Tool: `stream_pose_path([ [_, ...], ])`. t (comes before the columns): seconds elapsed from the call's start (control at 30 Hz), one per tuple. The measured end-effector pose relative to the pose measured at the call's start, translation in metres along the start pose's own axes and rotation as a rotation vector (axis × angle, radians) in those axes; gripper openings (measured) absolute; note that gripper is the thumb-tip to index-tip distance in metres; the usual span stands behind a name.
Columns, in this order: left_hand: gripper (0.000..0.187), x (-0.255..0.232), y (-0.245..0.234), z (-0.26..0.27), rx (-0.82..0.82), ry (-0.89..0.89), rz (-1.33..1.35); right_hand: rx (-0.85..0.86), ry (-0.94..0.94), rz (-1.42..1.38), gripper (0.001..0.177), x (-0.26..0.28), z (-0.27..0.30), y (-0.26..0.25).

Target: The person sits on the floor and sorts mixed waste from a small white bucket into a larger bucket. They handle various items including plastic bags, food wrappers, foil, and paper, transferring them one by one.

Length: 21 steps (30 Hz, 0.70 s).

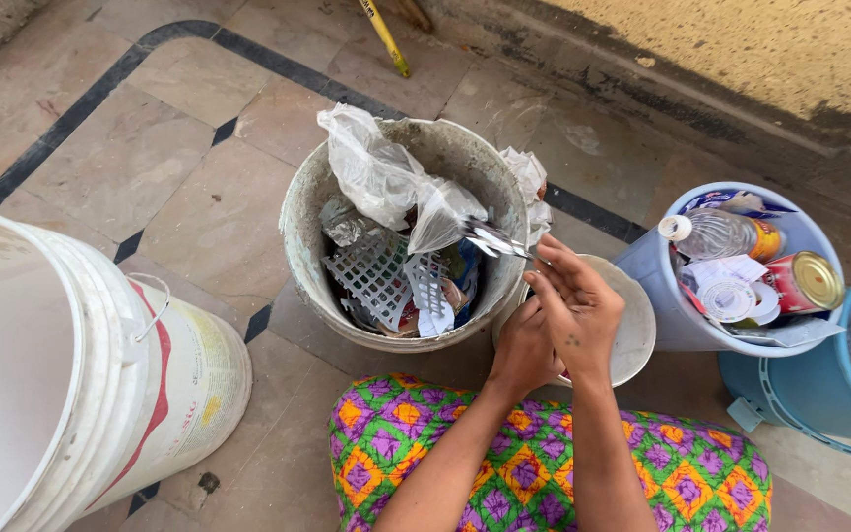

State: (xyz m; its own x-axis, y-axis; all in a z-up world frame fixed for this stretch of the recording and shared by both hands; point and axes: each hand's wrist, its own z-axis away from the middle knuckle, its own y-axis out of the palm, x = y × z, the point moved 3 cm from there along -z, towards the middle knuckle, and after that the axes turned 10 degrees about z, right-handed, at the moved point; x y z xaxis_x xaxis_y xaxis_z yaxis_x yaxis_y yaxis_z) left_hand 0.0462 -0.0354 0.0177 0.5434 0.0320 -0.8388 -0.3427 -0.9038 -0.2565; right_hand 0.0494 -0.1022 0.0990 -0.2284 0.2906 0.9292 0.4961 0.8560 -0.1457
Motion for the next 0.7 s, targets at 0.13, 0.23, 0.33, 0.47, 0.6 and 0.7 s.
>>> stream_pose_path([
  [0.13,0.041,0.008,0.000,0.005,-0.055,0.072,0.094,-0.007,-0.039,0.100,0.016,-0.017,0.008,0.010],
  [0.23,0.033,0.011,0.002,0.006,-0.068,0.084,-0.001,-0.029,0.010,0.169,0.013,-0.038,0.005,-0.015],
  [0.33,0.030,0.009,0.001,0.006,-0.115,0.030,0.023,0.019,0.083,0.339,0.021,-0.059,-0.001,-0.050],
  [0.47,0.036,0.005,-0.001,0.004,-0.197,0.001,0.076,0.391,0.100,0.797,0.023,-0.099,-0.020,-0.078],
  [0.6,0.041,0.002,-0.001,0.004,-0.188,0.000,0.091,0.685,0.247,1.144,0.023,-0.160,-0.024,-0.069],
  [0.7,0.038,0.001,-0.001,0.005,-0.182,-0.026,0.101,0.761,0.152,1.058,0.027,-0.189,-0.016,-0.055],
])
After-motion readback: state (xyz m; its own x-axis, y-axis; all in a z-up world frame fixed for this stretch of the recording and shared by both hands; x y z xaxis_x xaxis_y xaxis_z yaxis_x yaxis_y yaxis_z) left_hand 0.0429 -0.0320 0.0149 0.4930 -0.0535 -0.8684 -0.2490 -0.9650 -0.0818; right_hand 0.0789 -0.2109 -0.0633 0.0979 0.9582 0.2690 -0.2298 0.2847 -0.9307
